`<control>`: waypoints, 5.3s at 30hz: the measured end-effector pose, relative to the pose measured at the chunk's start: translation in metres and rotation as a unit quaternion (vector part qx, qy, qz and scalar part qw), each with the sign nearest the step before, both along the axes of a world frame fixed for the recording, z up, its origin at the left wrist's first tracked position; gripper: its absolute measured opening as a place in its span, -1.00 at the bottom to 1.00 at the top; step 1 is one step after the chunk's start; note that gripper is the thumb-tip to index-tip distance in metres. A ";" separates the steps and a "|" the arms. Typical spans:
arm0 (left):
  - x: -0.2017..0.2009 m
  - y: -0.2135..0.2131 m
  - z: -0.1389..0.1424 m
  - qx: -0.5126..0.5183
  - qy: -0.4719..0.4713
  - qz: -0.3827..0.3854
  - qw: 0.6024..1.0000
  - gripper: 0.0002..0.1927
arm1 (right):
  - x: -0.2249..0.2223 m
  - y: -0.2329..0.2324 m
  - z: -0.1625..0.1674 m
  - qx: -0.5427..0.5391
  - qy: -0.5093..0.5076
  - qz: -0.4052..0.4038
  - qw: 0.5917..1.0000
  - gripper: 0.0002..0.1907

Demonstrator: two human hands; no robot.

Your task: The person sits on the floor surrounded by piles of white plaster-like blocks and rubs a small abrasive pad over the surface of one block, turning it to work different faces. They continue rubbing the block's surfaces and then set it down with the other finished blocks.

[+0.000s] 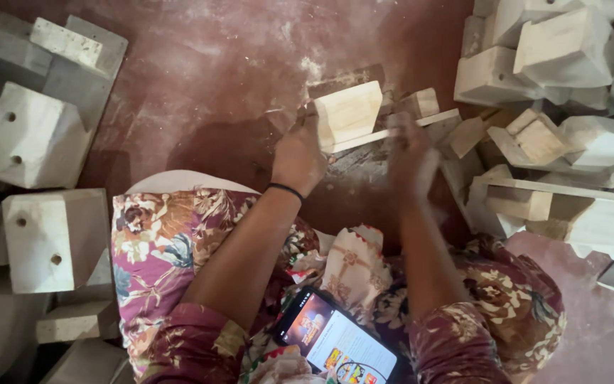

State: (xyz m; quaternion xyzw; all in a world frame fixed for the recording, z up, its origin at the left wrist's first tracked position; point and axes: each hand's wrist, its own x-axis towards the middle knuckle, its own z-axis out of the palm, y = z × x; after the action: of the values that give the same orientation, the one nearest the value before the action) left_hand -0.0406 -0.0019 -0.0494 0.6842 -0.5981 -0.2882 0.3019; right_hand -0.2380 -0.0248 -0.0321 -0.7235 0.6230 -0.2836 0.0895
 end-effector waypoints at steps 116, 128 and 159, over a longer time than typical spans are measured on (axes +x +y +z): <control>-0.003 -0.003 0.023 0.092 -0.096 -0.036 0.991 -0.10 | 0.022 0.015 -0.022 0.034 -0.001 0.104 0.994 -0.66; -0.002 -0.002 0.022 0.105 -0.095 -0.028 0.990 -0.09 | 0.013 0.003 -0.011 0.024 -0.026 0.033 0.999 -0.65; 0.003 -0.004 0.019 0.150 -0.056 -0.045 0.986 -0.16 | 0.010 0.002 -0.013 0.076 -0.079 0.026 0.994 -0.75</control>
State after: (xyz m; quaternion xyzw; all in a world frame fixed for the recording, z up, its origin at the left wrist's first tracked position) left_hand -0.0373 -0.0057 -0.0300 0.7090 -0.5943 -0.3492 0.1486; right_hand -0.2282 -0.0226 -0.0450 -0.7056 0.6149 -0.2891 0.2008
